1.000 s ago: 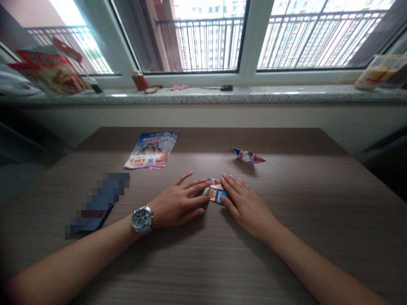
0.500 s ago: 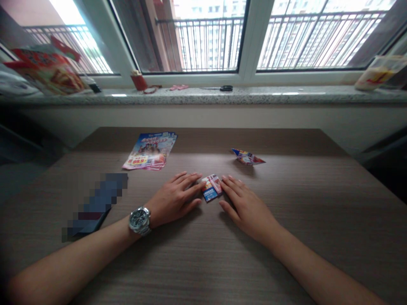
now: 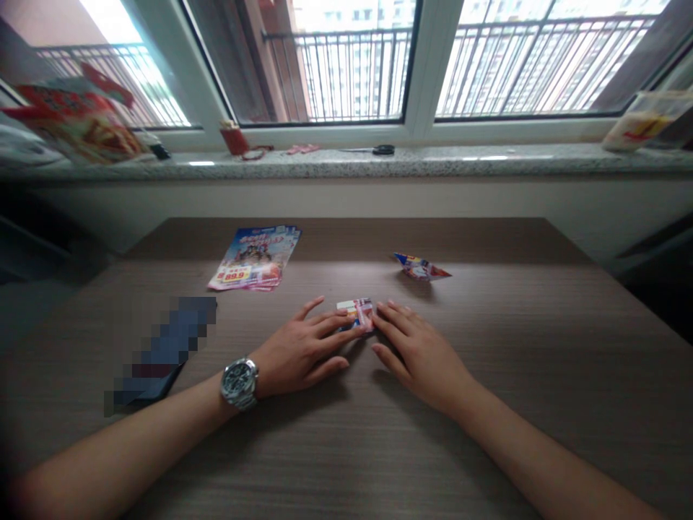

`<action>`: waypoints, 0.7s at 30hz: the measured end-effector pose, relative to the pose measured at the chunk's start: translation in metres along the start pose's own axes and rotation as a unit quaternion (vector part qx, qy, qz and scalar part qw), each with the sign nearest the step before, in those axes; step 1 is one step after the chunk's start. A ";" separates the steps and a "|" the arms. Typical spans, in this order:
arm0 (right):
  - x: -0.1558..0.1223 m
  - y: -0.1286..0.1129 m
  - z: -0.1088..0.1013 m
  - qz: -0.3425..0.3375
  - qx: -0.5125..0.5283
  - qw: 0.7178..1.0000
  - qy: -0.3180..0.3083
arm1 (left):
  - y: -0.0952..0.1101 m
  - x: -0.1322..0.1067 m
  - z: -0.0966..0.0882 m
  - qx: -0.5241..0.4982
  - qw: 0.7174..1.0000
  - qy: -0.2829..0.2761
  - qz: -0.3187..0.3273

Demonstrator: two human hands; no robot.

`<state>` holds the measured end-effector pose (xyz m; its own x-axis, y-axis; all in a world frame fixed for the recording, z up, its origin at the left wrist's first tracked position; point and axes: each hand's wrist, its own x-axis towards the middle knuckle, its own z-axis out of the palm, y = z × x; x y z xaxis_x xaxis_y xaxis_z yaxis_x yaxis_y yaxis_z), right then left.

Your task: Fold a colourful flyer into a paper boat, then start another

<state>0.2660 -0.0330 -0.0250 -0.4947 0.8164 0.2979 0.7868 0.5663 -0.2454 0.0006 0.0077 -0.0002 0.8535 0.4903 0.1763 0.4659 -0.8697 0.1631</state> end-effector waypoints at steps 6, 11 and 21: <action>0.000 0.000 -0.003 -0.036 0.005 0.999 0.006 | -0.002 -0.001 0.001 0.007 1.000 0.001 0.001; 0.000 0.003 -0.006 -0.025 0.033 0.999 0.009 | -0.003 0.000 0.001 0.003 1.000 -0.007 0.002; 0.000 0.007 -0.004 -0.016 0.027 0.999 -0.009 | -0.003 0.001 0.002 -0.015 0.999 -0.014 0.025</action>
<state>0.2736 -0.0296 -0.0231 -0.5267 0.7988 0.2906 0.7492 0.5978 -0.2853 0.0000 0.0108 -0.0027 0.8815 0.4449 0.1581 0.4162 -0.8903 0.1849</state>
